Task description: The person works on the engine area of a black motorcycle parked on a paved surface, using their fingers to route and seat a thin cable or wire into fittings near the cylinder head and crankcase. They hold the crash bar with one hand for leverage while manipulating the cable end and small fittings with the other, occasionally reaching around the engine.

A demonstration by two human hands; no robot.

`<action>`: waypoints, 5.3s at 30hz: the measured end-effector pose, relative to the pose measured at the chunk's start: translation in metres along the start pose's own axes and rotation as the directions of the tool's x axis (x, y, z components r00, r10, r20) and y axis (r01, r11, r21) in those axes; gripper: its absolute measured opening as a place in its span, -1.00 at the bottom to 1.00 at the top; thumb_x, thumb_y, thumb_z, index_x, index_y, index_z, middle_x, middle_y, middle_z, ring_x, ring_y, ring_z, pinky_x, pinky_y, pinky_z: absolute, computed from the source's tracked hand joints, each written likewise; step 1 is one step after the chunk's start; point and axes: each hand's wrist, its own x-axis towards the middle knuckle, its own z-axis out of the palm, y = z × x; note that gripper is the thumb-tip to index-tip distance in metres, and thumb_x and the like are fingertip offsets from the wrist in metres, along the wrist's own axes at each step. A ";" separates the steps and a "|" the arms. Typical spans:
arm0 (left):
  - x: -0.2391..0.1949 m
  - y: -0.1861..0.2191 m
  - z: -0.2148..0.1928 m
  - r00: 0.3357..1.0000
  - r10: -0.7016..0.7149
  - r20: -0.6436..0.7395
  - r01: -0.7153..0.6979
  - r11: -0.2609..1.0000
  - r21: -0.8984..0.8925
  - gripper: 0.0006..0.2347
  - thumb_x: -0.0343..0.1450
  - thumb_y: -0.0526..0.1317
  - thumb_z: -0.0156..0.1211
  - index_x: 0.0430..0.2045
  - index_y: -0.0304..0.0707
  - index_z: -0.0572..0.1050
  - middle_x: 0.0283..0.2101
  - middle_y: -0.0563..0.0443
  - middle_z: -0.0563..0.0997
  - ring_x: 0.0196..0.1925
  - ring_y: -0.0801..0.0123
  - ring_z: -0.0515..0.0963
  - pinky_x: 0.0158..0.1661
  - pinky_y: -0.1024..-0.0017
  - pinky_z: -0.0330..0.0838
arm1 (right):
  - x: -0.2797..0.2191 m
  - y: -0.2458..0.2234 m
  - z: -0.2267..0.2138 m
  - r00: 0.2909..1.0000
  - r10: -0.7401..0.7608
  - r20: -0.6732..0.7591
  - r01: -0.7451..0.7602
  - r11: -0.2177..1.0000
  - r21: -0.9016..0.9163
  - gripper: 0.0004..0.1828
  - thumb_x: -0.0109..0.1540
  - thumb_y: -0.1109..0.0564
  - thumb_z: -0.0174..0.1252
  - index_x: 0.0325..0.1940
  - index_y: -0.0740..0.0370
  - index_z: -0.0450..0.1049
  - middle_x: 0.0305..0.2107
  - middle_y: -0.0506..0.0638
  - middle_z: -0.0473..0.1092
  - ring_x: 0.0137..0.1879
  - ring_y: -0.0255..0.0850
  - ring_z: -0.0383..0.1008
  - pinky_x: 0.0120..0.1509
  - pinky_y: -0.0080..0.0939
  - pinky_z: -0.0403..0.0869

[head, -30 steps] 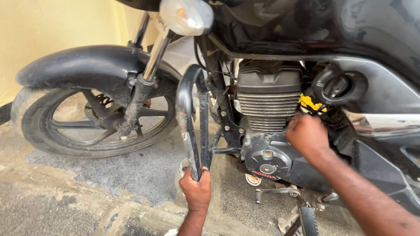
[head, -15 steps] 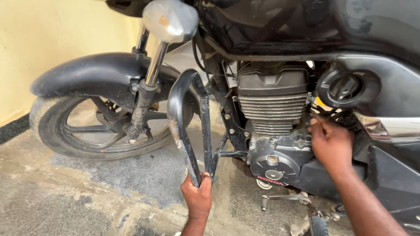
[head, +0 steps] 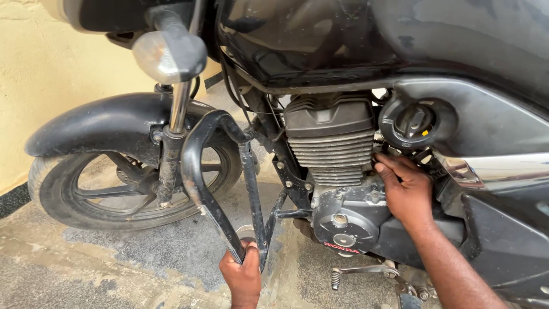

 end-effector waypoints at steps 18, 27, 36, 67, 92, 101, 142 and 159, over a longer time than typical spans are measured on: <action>-0.002 0.004 0.003 0.997 -0.074 0.019 0.074 0.997 -0.009 -0.85 0.38 -0.40 0.17 -0.63 -0.40 0.43 -0.75 0.02 0.43 -0.76 0.48 0.39 -0.69 0.46 0.20 | 0.013 0.003 -0.001 0.999 -0.036 0.002 0.036 0.999 -0.041 -0.82 0.26 0.22 0.28 -0.04 0.24 0.59 -0.12 0.03 0.58 -0.01 -0.14 0.59 0.08 -0.22 0.49; -0.002 0.008 0.006 0.996 -0.084 -0.013 0.084 0.996 -0.035 -0.86 0.37 -0.41 0.15 -0.64 -0.40 0.39 -0.77 0.00 0.39 -0.76 0.46 0.37 -0.69 0.44 0.21 | 0.011 -0.002 -0.002 1.000 0.002 -0.021 -0.001 0.997 0.072 -0.80 0.24 0.28 0.28 -0.05 0.26 0.60 -0.12 0.04 0.57 0.00 -0.12 0.60 0.11 -0.20 0.48; -0.003 0.011 0.006 0.996 -0.092 0.010 0.092 0.995 -0.041 -0.85 0.38 -0.40 0.13 -0.63 -0.42 0.38 -0.76 -0.01 0.39 -0.76 0.46 0.36 -0.68 0.45 0.19 | 0.011 -0.005 -0.003 0.999 -0.035 -0.037 0.035 0.999 -0.006 -0.79 0.21 0.36 0.25 -0.09 0.25 0.61 -0.17 0.06 0.59 -0.07 -0.12 0.63 0.04 -0.21 0.53; -0.002 0.013 -0.001 0.995 0.103 0.005 -0.103 0.993 0.065 -0.87 0.34 -0.33 0.22 -0.63 -0.36 0.47 -0.67 0.13 0.44 -0.63 0.56 0.38 -0.58 0.47 0.25 | 0.002 -0.031 0.008 0.992 0.126 -0.009 -0.114 0.864 -0.490 -0.78 0.28 0.10 0.21 -0.06 0.21 0.64 -0.21 0.28 0.50 -0.11 0.29 0.51 -0.06 0.25 0.44; -0.003 0.017 -0.004 0.998 0.059 0.025 -0.060 0.997 0.041 -0.87 0.34 -0.35 0.22 -0.62 -0.37 0.44 -0.66 0.15 0.43 -0.60 0.58 0.37 -0.56 0.48 0.27 | 0.016 0.007 0.015 0.978 0.158 0.133 -0.067 0.853 -0.518 -0.68 0.41 0.01 0.02 -0.20 0.33 0.47 -0.33 0.35 0.49 -0.13 0.36 0.47 -0.03 0.29 0.41; -0.002 0.018 -0.004 0.996 0.078 0.039 -0.080 0.995 0.065 -0.87 0.35 -0.35 0.21 -0.61 -0.36 0.43 -0.66 0.13 0.42 -0.61 0.56 0.37 -0.56 0.47 0.28 | 0.021 -0.004 0.005 0.938 0.249 0.241 -0.074 0.823 -0.563 -0.62 0.44 -0.04 -0.07 -0.17 0.32 0.48 -0.27 0.35 0.51 -0.07 0.34 0.49 0.06 0.28 0.41; 0.001 0.020 -0.007 0.992 0.087 0.089 -0.089 0.996 0.016 -0.91 0.34 -0.36 0.20 -0.58 -0.39 0.49 -0.66 0.12 0.49 -0.64 0.56 0.42 -0.58 0.47 0.28 | 0.018 -0.023 -0.005 0.902 0.359 0.242 -0.154 0.788 -0.596 -0.59 0.39 -0.09 -0.01 0.11 0.23 0.51 -0.12 0.29 0.51 0.04 0.30 0.50 0.10 0.25 0.45; -0.004 0.005 -0.001 0.995 -0.083 0.056 0.089 0.990 -0.106 -0.85 0.39 -0.37 0.20 -0.60 -0.37 0.41 -0.71 0.11 0.39 -0.73 0.55 0.33 -0.68 0.50 0.15 | -0.008 -0.035 -0.017 0.982 0.115 0.152 0.042 0.648 -0.760 -0.67 0.34 0.05 0.06 0.15 0.05 0.56 -0.14 0.00 0.54 -0.22 0.03 0.59 -0.24 0.06 0.56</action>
